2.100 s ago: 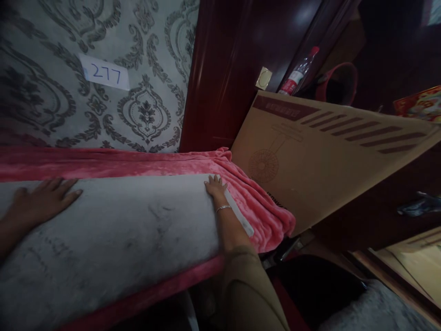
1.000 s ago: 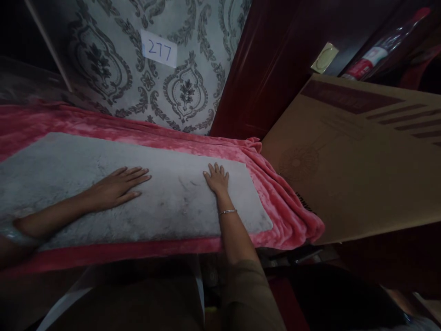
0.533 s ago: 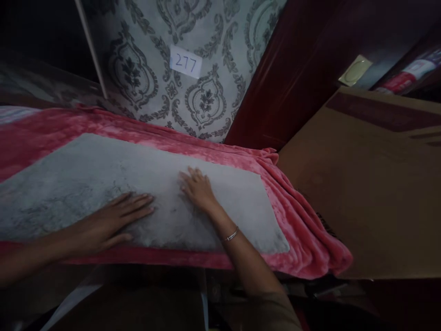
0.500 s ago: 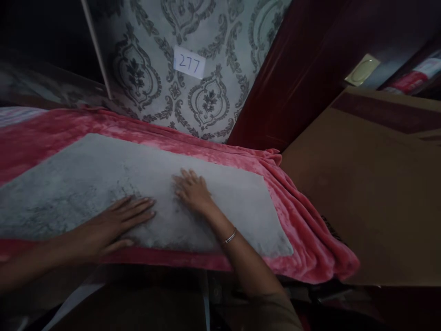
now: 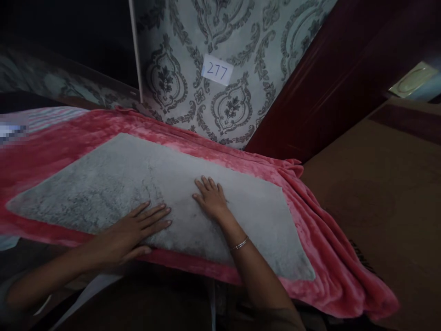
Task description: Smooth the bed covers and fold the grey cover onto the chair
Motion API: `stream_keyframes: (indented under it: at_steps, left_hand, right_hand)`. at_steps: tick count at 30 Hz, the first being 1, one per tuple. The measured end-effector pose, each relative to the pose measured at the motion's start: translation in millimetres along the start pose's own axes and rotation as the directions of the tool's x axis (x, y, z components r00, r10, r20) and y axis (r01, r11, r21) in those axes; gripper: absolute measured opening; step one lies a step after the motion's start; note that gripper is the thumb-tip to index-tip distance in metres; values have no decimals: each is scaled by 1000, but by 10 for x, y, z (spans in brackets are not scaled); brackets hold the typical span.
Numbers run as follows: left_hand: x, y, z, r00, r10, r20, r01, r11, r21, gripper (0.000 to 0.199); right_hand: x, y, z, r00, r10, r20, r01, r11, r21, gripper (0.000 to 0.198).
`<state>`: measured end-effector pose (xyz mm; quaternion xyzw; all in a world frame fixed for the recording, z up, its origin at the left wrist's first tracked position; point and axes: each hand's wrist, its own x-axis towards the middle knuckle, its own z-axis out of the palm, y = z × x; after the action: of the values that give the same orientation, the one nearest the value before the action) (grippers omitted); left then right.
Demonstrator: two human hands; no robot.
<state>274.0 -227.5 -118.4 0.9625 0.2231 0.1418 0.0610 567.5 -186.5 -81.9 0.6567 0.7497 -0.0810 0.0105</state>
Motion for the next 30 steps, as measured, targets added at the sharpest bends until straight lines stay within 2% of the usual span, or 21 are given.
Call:
stream_keyframes:
  at_steps: [3, 5, 6, 8, 10, 11, 13, 16, 19, 24, 27, 30]
  left_hand:
    - [-152, -85, -92, 995, -35, -90, 34, 999, -12, 52]
    - [-295, -181, -154, 962, -156, -223, 170, 985, 41, 44]
    - [-368, -236, -182, 928, -238, -286, 269, 960, 75, 44]
    - [-502, -350, -226, 840, -397, -369, 471, 872, 133, 51]
    - [-608, -456, -239, 766, -521, -377, 612, 770, 179, 65]
    - [-649, -500, -232, 746, -558, -364, 648, 735, 201, 72]
    - [-706, -565, -196, 738, -590, -327, 668, 704, 240, 78]
    - [-740, -593, -134, 750, -583, -312, 658, 705, 264, 78]
    - [-739, -577, -109, 742, -580, -335, 663, 707, 245, 75]
    - [-739, -580, -96, 729, -586, -354, 674, 706, 219, 75]
    - [-739, -591, -81, 732, -578, -362, 670, 707, 225, 75]
    - [-726, -586, -81, 733, -574, -364, 667, 710, 224, 75]
  right_hand:
    - [17, -220, -96, 1000, -20, 21, 20, 1000, -12, 57]
    - [31, -495, -125, 985, -173, 3, 173, 985, -5, 55]
    - [39, -659, -122, 959, -283, -6, 283, 959, 6, 55]
    - [57, -999, -80, 872, -488, -26, 489, 872, 35, 55]
    - [76, -1298, -8, 785, -617, -49, 619, 784, 53, 57]
    - [86, -1413, 33, 755, -654, -53, 656, 753, 54, 59]
    - [111, -1550, 111, 729, -681, -67, 684, 728, 42, 62]
    - [183, -1529, 190, 757, -646, -99, 650, 759, 13, 62]
    - [314, -1319, 197, 833, -547, -81, 548, 836, -2, 65]
    - [506, -821, 61, 957, -290, -12, 289, 957, -18, 66]
    - [527, -588, -77, 993, -114, 17, 115, 992, -54, 61]
    - [527, -613, -195, 999, -8, -40, 4, 996, -89, 59]
